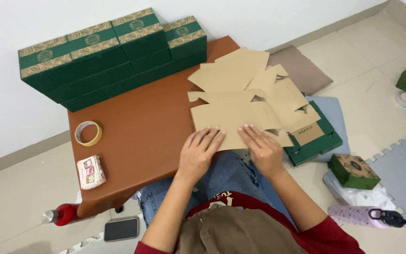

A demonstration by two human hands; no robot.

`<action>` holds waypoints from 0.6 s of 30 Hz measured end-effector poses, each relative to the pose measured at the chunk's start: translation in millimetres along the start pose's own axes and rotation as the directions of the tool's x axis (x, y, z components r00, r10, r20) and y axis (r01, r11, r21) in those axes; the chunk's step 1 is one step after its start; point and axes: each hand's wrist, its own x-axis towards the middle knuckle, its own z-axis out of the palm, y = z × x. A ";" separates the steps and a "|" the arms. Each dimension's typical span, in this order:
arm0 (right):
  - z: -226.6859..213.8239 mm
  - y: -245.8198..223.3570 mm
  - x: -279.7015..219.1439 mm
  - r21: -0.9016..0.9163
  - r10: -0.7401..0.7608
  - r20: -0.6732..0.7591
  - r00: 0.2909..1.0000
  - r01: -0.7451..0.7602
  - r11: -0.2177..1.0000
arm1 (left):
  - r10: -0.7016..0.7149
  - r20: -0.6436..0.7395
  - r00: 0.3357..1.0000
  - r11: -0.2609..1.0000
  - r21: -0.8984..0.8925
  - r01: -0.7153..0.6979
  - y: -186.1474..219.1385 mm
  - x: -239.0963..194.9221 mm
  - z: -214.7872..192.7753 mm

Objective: Assembling outer cardboard packaging by folding templates around green boxes and adding small packets.

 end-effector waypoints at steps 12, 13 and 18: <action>69.9 -91.4 20.4 0.508 -0.301 0.379 0.875 0.076 0.858 | -0.668 0.387 0.636 0.714 0.091 0.694 -49.4 -142.1 -78.6; 60.8 -86.6 29.4 0.518 -0.321 0.368 0.873 0.095 0.850 | -0.681 0.370 0.632 0.705 0.101 0.702 -51.3 -143.7 -75.1; 23.3 -77.0 64.7 0.637 -0.086 0.550 0.831 -0.351 0.686 | -0.768 0.405 0.496 0.547 0.012 0.837 -56.6 -138.6 -83.3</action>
